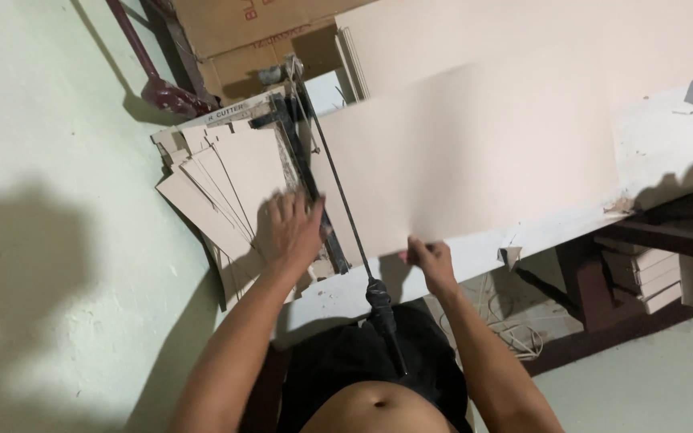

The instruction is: The person uses a manual paper cutter to trim a large sheet of light-colored paper. They align the paper against the guide, pull down the cutting arm to slice the sheet, and then remove the cut piece.

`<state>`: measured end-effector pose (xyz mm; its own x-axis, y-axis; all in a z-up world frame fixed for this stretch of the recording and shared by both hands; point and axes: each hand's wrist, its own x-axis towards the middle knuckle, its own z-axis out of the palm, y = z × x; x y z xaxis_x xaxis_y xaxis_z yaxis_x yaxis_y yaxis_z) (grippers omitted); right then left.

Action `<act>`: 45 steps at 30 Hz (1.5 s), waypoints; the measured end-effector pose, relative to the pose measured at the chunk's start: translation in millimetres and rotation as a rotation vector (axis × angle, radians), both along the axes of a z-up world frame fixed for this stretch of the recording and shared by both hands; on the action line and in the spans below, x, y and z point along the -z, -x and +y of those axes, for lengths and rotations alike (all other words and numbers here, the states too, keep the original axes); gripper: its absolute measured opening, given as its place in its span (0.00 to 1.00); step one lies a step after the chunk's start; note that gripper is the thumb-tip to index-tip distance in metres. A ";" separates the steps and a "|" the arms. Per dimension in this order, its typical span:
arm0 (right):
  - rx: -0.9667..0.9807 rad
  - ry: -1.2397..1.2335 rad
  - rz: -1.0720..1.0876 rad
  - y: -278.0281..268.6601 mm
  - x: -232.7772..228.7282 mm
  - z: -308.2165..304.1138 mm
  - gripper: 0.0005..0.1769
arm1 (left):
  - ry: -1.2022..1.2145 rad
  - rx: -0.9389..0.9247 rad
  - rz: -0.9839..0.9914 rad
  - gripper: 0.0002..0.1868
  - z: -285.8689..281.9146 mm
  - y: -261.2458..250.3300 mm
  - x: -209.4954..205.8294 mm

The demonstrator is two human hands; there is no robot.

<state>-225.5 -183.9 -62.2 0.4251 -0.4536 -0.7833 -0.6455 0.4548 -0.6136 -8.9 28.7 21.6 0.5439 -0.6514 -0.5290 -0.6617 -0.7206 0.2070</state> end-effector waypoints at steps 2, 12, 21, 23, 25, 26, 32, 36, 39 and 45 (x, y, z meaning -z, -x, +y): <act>0.009 0.023 -0.068 -18.7 1.9 -2.3 0.12 | 0.055 -0.287 0.060 0.46 -22.8 -9.6 -5.0; -0.853 0.012 0.345 -66.0 -68.6 -3.8 0.32 | -0.321 -0.275 0.057 0.66 -50.6 -10.7 51.2; -1.253 0.562 0.303 12.5 -97.7 106.1 0.50 | -0.488 -0.210 0.138 0.74 -52.9 -15.8 64.1; -1.242 0.479 0.301 20.1 -43.5 95.8 0.47 | -0.289 -0.323 0.163 0.68 -53.0 -13.7 54.0; -1.205 0.483 0.257 19.5 -41.8 91.4 0.47 | -0.266 -0.312 0.158 0.68 -51.7 -15.4 55.1; -1.175 0.487 0.210 19.0 -40.6 89.8 0.46 | -0.246 -0.310 0.154 0.68 -50.2 -16.6 55.4; -0.799 -0.017 0.163 -24.1 -245.4 55.6 0.52 | -0.180 -0.130 0.061 0.53 -39.3 14.0 27.6; -0.723 -0.181 0.051 -24.6 -163.2 19.6 0.38 | -0.090 0.087 -0.031 0.37 -29.4 17.7 37.9; -0.356 -0.163 0.125 -20.6 -70.5 -11.1 0.27 | -0.014 0.286 -0.116 0.22 -6.4 33.7 41.5; 0.248 -0.226 -0.007 -15.9 8.2 -53.8 0.41 | 0.133 0.665 -0.283 0.11 55.9 62.4 52.3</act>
<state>-209.6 -237.7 -70.3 0.3291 -0.3588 -0.8735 -0.4944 0.7227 -0.4831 -71.3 84.6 -30.8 0.1159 -0.9402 -0.3202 -0.9914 -0.1293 0.0208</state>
